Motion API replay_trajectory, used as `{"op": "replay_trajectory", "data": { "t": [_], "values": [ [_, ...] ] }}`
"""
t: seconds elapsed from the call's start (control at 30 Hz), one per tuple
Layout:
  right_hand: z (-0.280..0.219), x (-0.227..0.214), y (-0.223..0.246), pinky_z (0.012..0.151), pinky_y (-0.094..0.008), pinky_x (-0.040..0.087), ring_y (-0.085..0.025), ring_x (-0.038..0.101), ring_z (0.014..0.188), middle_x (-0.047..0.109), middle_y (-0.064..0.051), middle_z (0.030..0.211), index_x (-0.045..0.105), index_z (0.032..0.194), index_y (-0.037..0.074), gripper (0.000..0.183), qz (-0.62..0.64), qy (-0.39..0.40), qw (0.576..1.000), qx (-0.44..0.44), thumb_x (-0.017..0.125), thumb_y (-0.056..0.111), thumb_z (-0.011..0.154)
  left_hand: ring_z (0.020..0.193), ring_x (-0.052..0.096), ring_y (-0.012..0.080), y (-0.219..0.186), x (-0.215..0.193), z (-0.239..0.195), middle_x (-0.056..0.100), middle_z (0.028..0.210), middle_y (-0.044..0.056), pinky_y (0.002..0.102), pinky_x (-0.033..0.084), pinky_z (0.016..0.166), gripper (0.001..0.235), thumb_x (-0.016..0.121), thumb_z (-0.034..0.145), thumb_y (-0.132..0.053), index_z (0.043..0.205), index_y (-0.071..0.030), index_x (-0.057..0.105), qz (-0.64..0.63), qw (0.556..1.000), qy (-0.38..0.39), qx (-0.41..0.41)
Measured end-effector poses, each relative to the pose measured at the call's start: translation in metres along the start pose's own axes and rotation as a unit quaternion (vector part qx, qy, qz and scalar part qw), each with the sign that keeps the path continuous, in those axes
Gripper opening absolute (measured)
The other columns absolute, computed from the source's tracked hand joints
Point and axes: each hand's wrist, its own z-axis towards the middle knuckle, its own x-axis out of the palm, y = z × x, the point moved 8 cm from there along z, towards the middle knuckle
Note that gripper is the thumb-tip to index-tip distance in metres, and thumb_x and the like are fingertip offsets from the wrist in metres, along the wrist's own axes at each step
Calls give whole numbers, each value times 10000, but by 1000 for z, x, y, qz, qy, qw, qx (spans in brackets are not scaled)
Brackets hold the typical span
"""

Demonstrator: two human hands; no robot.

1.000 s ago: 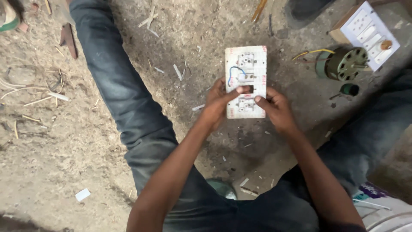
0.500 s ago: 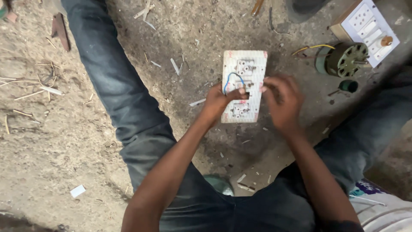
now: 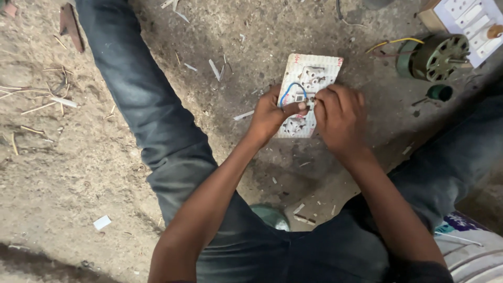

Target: Assembling components and wiring a white electrical switchboard while sitting on the workshop floor.

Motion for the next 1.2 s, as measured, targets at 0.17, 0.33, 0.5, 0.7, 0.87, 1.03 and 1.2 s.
{"op": "replay_trajectory", "data": {
  "t": [0.17, 0.33, 0.5, 0.7, 0.87, 1.03, 1.2],
  "values": [
    [-1, -5, -9, 918, -473, 465, -320, 638, 1041, 659, -109, 1155, 691, 1141, 58, 179, -33, -7, 999, 2, 767, 127, 995, 859, 741, 215, 15, 7, -8, 780, 950, 132, 379, 621, 780, 255, 806, 888, -85, 1057, 80, 710, -106, 985, -35, -131],
    [-2, -2, -9, 903, -471, 473, -316, 650, 1023, 664, -98, 1150, 678, 1122, 75, 154, -38, -2, 999, 6, 741, 91, 982, 956, 758, 211, 15, 17, -9, 774, 1051, 151, 378, 630, 857, 286, 721, 924, -82, 1162, 67, 668, -194, 970, 28, -141],
    [-4, 7, -16, 904, -475, 479, -343, 655, 1029, 643, -124, 1167, 643, 1136, 64, 180, -41, 19, 999, 7, 694, 63, 963, 983, 755, 219, 19, 23, -7, 742, 1118, 164, 377, 623, 881, 286, 651, 991, -53, 1235, 89, 611, -190, 972, 51, -124],
    [0, -2, -18, 888, -482, 530, -376, 664, 1031, 644, -141, 1181, 627, 1137, 60, 143, 27, 26, 998, 60, 666, 27, 1003, 941, 745, 218, 28, 20, -4, 728, 1075, 143, 365, 629, 833, 388, 658, 961, -72, 1303, 32, 509, -88, 992, 22, -88],
    [8, -8, -9, 885, -450, 558, -355, 685, 1048, 664, -134, 1180, 681, 1154, 51, 166, 54, 40, 997, 44, 740, 64, 1000, 905, 764, 243, 28, 14, -3, 748, 1044, 147, 381, 641, 766, 326, 630, 1021, -186, 1224, 67, 605, -112, 986, -18, -121],
    [8, -10, 0, 882, -450, 559, -346, 688, 1037, 669, -127, 1172, 702, 1136, 55, 193, 33, 44, 998, 17, 783, 86, 963, 901, 749, 198, 30, 12, -2, 751, 1029, 120, 356, 637, 797, 299, 685, 992, -171, 1190, 44, 624, -107, 991, -9, -84],
    [1, -5, -3, 887, -459, 554, -347, 675, 1023, 667, -119, 1161, 704, 1118, 64, 185, 10, 51, 999, 11, 783, 75, 950, 916, 715, 144, 20, 14, -3, 758, 1044, 95, 322, 612, 818, 328, 780, 917, -110, 1181, 38, 654, -24, 998, 30, -40]
  ]
}}
